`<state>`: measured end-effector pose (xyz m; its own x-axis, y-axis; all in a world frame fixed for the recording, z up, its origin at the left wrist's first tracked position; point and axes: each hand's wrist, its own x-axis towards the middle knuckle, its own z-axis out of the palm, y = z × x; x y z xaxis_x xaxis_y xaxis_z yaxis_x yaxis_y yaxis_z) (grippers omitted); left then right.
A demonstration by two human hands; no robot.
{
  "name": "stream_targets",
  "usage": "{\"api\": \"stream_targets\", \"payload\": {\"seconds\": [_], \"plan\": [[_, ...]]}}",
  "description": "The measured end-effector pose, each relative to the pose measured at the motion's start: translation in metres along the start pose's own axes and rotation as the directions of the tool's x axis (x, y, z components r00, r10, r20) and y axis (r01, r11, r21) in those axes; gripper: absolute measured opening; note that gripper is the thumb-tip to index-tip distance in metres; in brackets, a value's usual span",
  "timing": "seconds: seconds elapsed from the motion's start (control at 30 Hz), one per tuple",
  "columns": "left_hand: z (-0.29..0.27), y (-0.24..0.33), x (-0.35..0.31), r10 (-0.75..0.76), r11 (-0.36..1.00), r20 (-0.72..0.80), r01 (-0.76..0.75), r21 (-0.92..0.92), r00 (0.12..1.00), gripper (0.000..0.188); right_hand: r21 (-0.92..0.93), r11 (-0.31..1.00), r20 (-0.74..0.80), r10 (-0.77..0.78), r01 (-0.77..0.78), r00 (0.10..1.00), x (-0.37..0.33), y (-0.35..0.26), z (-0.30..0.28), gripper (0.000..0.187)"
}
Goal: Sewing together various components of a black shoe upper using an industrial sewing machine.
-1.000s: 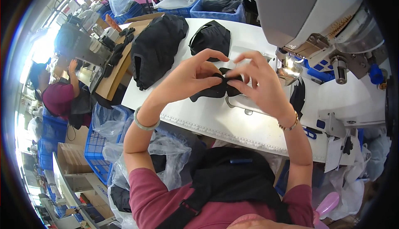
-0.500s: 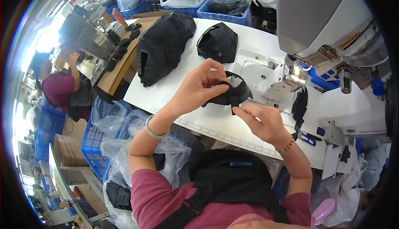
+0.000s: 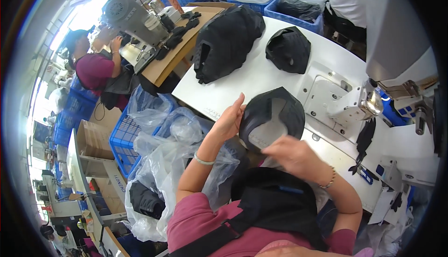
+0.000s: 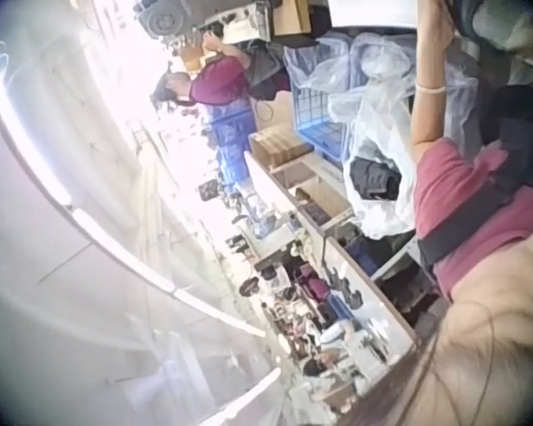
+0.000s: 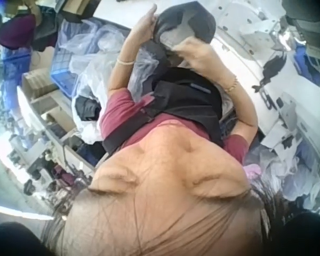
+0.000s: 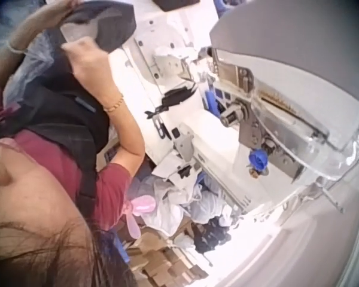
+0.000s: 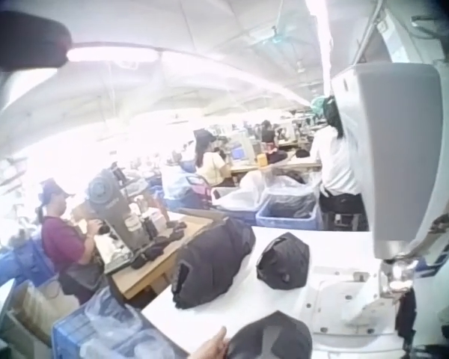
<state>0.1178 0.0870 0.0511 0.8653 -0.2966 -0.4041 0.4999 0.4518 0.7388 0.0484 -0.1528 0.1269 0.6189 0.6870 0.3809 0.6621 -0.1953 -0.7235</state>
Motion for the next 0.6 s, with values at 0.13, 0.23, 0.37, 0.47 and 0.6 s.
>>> {"api": "stream_targets", "payload": {"seconds": [0.13, 0.23, 0.37, 0.47, 0.6], "plan": [[-0.022, 0.030, -0.007, 0.507, 0.856, -0.082, -0.490, 0.162, 0.858, 0.036, -0.412, 0.884, 0.105, -0.197, 0.223, 0.975, 0.030, 0.045, 0.056, 0.036], [-0.078, 0.090, -0.007, 0.679, 0.734, -0.061, -0.677, 0.053, 0.732, 0.028, -0.494, 0.832, 0.015, -0.281, 0.251, 0.960, 0.095, 0.073, 0.094, 0.032], [-0.154, 0.150, 0.025, 0.666, 0.629, -0.055, -0.521, 0.577, 0.744, 0.021, -0.771, 0.610, 0.072, -0.204, 0.184, 0.976, 0.169, 0.102, 0.161, 0.032], [-0.193, 0.165, 0.036, 0.551, 0.721, -0.054, -0.443, 0.533, 0.833, 0.020, -0.838, 0.529, -0.026, -0.284, 0.135, 0.958, 0.199, 0.093, 0.215, 0.025], [-0.137, 0.171, 0.077, 0.593, 0.671, -0.053, -0.457, 0.584, 0.804, 0.023, -0.852, 0.520, 0.081, 0.007, 0.066, 0.997, 0.231, 0.105, 0.207, 0.031]]}}
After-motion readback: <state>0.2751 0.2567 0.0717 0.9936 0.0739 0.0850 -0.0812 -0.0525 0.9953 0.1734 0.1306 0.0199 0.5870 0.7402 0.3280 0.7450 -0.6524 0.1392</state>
